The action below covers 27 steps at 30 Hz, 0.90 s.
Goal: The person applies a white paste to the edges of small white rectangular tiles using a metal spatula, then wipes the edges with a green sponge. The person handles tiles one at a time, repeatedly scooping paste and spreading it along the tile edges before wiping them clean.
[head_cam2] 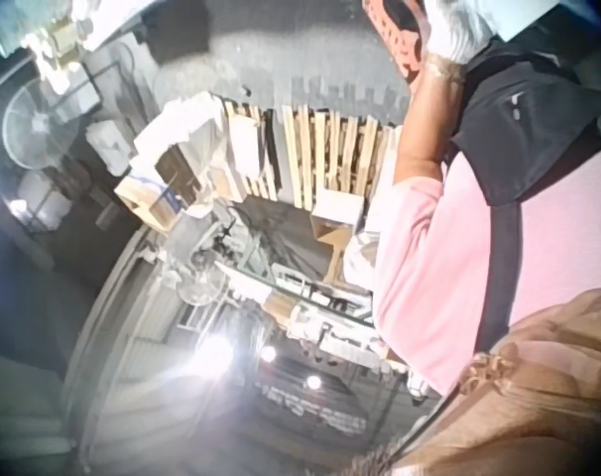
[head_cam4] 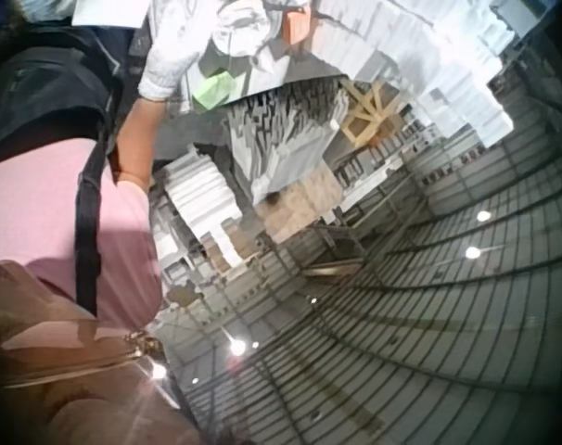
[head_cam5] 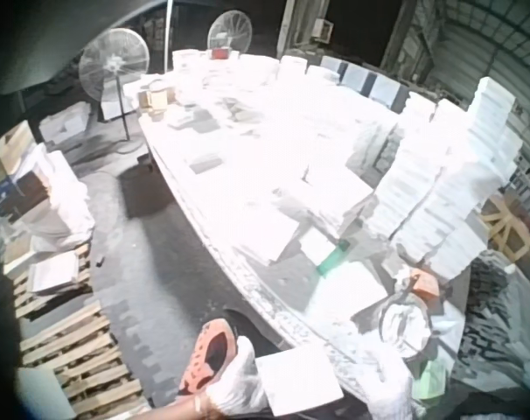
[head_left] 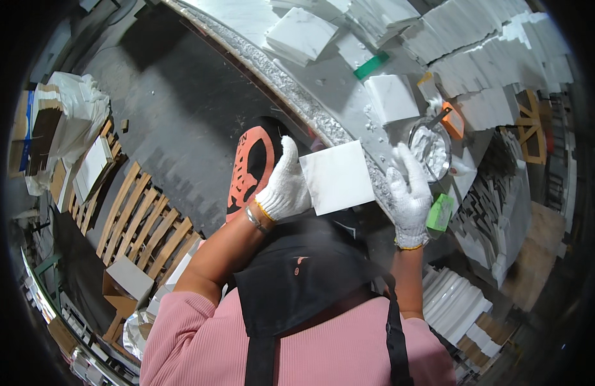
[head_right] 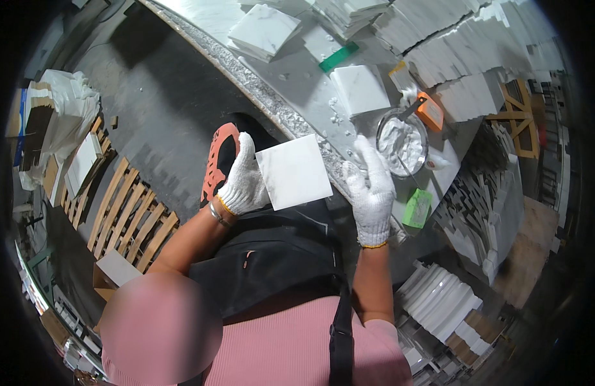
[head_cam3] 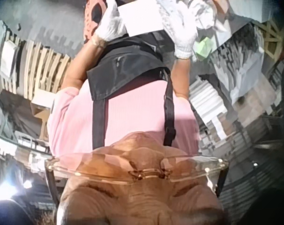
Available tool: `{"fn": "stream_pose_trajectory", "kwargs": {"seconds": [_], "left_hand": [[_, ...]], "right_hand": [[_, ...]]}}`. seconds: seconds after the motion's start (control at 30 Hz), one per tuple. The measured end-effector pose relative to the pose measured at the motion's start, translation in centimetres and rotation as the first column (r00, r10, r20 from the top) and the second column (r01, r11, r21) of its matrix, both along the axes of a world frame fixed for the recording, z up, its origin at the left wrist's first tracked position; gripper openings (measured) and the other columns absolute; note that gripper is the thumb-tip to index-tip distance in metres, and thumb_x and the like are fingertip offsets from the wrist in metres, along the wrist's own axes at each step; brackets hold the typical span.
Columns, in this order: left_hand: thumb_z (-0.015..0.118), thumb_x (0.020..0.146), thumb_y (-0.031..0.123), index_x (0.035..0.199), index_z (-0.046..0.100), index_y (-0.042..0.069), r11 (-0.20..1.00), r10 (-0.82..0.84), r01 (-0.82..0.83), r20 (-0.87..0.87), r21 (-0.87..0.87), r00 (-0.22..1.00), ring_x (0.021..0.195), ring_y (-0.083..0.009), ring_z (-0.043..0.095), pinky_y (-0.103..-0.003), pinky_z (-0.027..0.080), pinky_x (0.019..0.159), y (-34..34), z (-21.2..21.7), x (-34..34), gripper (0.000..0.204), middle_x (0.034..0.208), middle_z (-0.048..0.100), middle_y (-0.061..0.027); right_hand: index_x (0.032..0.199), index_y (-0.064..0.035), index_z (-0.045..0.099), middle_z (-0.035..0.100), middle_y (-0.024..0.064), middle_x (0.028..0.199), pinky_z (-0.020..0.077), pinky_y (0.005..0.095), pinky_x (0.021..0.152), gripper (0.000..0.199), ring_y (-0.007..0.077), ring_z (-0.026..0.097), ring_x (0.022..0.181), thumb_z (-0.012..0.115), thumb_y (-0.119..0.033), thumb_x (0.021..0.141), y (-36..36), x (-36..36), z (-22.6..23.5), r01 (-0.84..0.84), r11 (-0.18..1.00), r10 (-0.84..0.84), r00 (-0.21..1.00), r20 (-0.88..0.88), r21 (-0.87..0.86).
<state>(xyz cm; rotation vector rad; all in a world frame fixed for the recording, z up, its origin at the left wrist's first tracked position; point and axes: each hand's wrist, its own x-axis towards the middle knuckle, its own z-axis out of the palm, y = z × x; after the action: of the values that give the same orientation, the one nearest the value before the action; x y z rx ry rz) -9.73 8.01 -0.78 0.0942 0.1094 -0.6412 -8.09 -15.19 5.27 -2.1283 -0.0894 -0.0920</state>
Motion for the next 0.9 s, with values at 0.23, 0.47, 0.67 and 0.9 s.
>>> {"fn": "stream_pose_trajectory", "kwargs": {"seconds": [0.23,0.47,0.67,0.9], "left_hand": [[0.036,0.081,0.091,0.153,0.034,-0.005,0.991,-0.042,0.046,-0.034,0.124,0.999,0.139,-0.0325,0.048,-0.048,0.035,0.118,0.2,0.5,-0.1,0.120,0.153,0.046,-0.0196],[0.036,0.081,0.092,0.151,0.037,-0.005,0.986,-0.039,0.047,-0.059,0.158,0.998,0.138,-0.0316,0.049,-0.046,0.036,0.117,0.5,0.4,-0.7,0.119,0.152,0.047,-0.0195],[0.037,0.081,0.090,0.151,0.038,-0.004,0.990,0.014,0.002,-0.115,0.140,0.993,0.137,-0.0323,0.050,-0.046,0.034,0.118,0.4,-0.5,-0.4,0.117,0.151,0.048,-0.0199],[0.042,0.084,0.086,0.151,0.035,-0.006,0.998,0.067,-0.067,0.004,0.011,0.998,0.139,-0.0333,0.048,-0.047,0.034,0.119,0.2,-0.6,0.0,0.114,0.152,0.046,-0.0214]], "right_hand": [[0.132,0.0081,0.059,0.068,0.0152,0.123,0.0481,0.0315,0.101,0.037,0.0189,0.064,0.114,0.063,-0.006,0.098,2.4,1.9,-0.7,-0.011,0.905,0.127,0.961,-0.246,0.425],[0.135,0.0082,0.058,0.064,0.0157,0.132,0.0454,0.0313,0.105,0.042,0.0193,0.060,0.121,0.063,-0.008,0.097,2.8,1.8,-0.9,-0.070,0.923,0.223,0.899,-0.378,0.377],[0.136,0.0085,0.056,0.062,0.0171,0.134,0.0432,0.0323,0.107,0.046,0.0213,0.058,0.125,0.065,-0.007,0.094,1.0,-1.7,-0.3,0.020,0.954,0.151,0.830,-0.537,0.298],[0.145,0.0051,0.048,0.061,0.0162,0.135,0.0465,0.0327,0.102,0.054,0.0223,0.059,0.122,0.065,-0.008,0.095,0.3,-3.0,0.1,0.080,0.936,0.121,0.840,-0.529,0.342]]}}
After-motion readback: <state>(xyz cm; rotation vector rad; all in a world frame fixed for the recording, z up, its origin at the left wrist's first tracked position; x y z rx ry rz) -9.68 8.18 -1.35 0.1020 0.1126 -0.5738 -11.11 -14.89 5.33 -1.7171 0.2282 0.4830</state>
